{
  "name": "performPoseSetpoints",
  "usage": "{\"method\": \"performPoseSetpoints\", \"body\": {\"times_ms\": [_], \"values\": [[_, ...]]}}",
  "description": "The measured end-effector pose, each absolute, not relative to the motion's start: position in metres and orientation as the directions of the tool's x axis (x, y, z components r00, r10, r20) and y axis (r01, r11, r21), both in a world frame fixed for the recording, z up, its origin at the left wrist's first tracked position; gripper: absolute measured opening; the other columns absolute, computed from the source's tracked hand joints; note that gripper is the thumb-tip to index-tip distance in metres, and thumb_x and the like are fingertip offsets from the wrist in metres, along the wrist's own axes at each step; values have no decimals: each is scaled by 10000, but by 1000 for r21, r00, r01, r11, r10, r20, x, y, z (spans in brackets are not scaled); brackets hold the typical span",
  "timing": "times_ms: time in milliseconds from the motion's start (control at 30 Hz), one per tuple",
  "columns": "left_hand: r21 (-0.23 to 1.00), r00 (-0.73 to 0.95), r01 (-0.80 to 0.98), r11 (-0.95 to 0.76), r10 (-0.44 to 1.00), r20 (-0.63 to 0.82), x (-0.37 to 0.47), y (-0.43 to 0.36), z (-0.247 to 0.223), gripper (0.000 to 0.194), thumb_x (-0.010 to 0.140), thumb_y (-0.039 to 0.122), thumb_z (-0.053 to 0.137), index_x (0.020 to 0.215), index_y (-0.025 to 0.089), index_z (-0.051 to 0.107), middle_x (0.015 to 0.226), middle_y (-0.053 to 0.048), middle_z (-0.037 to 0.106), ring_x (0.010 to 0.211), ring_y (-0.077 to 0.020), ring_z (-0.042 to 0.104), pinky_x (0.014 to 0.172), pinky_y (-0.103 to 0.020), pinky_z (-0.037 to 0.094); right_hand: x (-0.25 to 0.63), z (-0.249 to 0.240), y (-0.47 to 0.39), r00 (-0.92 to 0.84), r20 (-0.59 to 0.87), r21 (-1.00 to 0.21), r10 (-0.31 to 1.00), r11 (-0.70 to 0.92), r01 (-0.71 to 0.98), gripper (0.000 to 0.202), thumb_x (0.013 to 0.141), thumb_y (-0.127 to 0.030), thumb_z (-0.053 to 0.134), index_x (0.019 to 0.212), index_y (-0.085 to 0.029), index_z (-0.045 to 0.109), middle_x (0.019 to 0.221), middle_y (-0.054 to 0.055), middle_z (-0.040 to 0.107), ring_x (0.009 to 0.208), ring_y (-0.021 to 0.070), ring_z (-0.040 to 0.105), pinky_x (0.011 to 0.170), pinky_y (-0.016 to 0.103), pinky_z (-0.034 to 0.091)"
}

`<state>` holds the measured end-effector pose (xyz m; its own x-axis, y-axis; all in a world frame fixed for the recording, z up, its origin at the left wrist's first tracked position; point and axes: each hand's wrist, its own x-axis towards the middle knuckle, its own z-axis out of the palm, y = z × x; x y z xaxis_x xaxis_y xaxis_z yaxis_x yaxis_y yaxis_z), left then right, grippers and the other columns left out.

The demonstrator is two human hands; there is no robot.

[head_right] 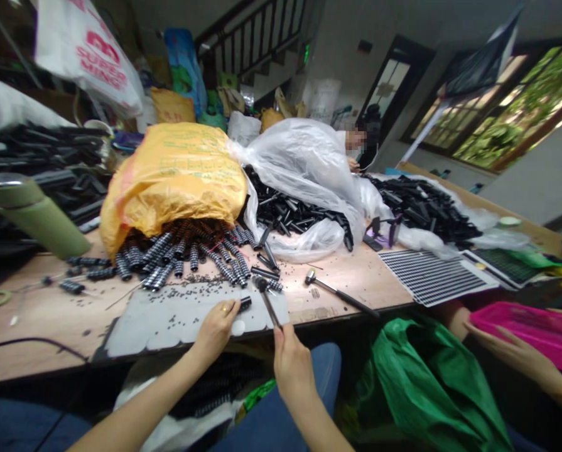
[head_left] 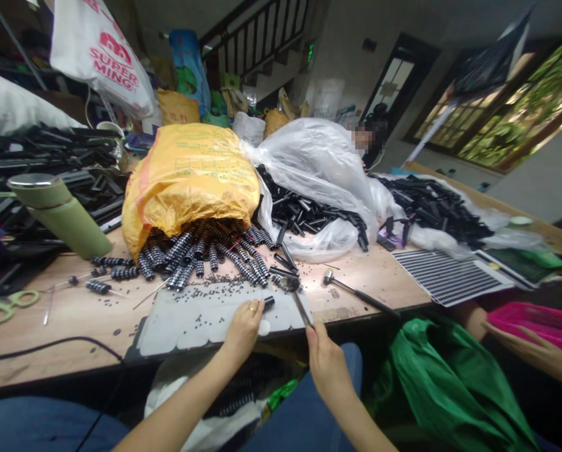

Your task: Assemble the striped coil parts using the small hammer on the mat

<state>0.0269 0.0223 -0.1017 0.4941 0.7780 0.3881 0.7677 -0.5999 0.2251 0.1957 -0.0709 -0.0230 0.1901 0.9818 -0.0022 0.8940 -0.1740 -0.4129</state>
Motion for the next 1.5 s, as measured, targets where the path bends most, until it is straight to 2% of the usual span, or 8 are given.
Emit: {"method": "performPoseSetpoints", "body": {"times_ms": [133, 367, 567, 933, 1133, 1267, 1367, 1500], "values": [[292, 511, 750, -593, 801, 311, 23, 22, -87, 390, 761, -10, 372, 1112, 34, 537, 955, -162, 593, 907, -224, 528, 808, -362, 455, 215, -35, -65, 211, -177, -262, 961, -253, 931, 354, 929, -313, 194, 877, -181, 519, 703, 81, 670, 677, 232, 654, 541, 253, 372], [468, 681, 610, -639, 725, 102, -13, -27, -50, 316, 837, 101, 365, 967, 204, 633, 857, -75, 616, 782, -167, 568, 712, -274, 477, 283, -42, -28, 407, -64, -99, 911, -411, 906, 323, 916, -326, 273, 921, -155, 547, 835, 120, 655, 793, 242, 629, 669, 309, 410], [408, 666, 688, -600, 746, -26, -27, -45, -69, 370, 762, 39, 405, 1001, 186, 645, 894, -94, 652, 815, -196, 612, 731, -294, 500, 255, -44, 68, 206, 212, -261, 955, -147, 954, 269, 873, -313, 412, 1024, -129, 537, 1034, 131, 598, 1021, 239, 515, 855, 343, 354], [445, 354, 685, -576, 798, 489, -29, 3, -27, 327, 845, 333, 426, 1089, 188, 588, 958, -91, 646, 885, -201, 609, 772, -318, 505, 226, -10, 120, -96, 179, -276, 979, 144, 950, 178, 856, -221, 439, 961, -217, 581, 997, 19, 634, 961, 140, 551, 849, 229, 359], [438, 328, 706, -557, 805, 495, -7, 23, -37, 318, 843, 326, 419, 1022, 156, 619, 951, -100, 654, 874, -206, 615, 770, -340, 507, 209, -20, 123, 47, 116, -184, 992, -25, 983, 279, 825, -332, 496, 986, -116, 568, 945, 141, 635, 947, 238, 563, 778, 314, 412], [433, 324, 721, -541, 815, 480, -15, 22, -43, 300, 843, 317, 430, 1025, 162, 612, 974, -92, 648, 894, -197, 609, 787, -332, 500, 194, -18, 124, 64, 75, -157, 995, -52, 986, 252, 841, -233, 458, 982, -66, 584, 909, 196, 641, 890, 253, 594, 745, 329, 418], [408, 283, 740, -534, 798, 531, -26, 18, -38, 298, 845, 291, 431, 1050, 154, 599, 988, -110, 633, 911, -204, 589, 797, -347, 486, 190, -3, 110, -43, 72, -171, 996, 55, 984, 259, 857, -188, 418, 1048, -131, 583, 992, 142, 641, 964, 219, 570, 813, 317, 392], [392, 334, 725, -566, 787, 518, -25, 12, -29, 271, 802, 237, 495, 1036, 173, 615, 1042, -121, 617, 1001, -252, 529, 883, -438, 399, 181, 14, 77, -622, -104, -349, 776, 558, 753, 196, 814, -222, 518, 965, -223, 643, 933, 23, 674, 894, 156, 588, 789, 236, 400]]}}
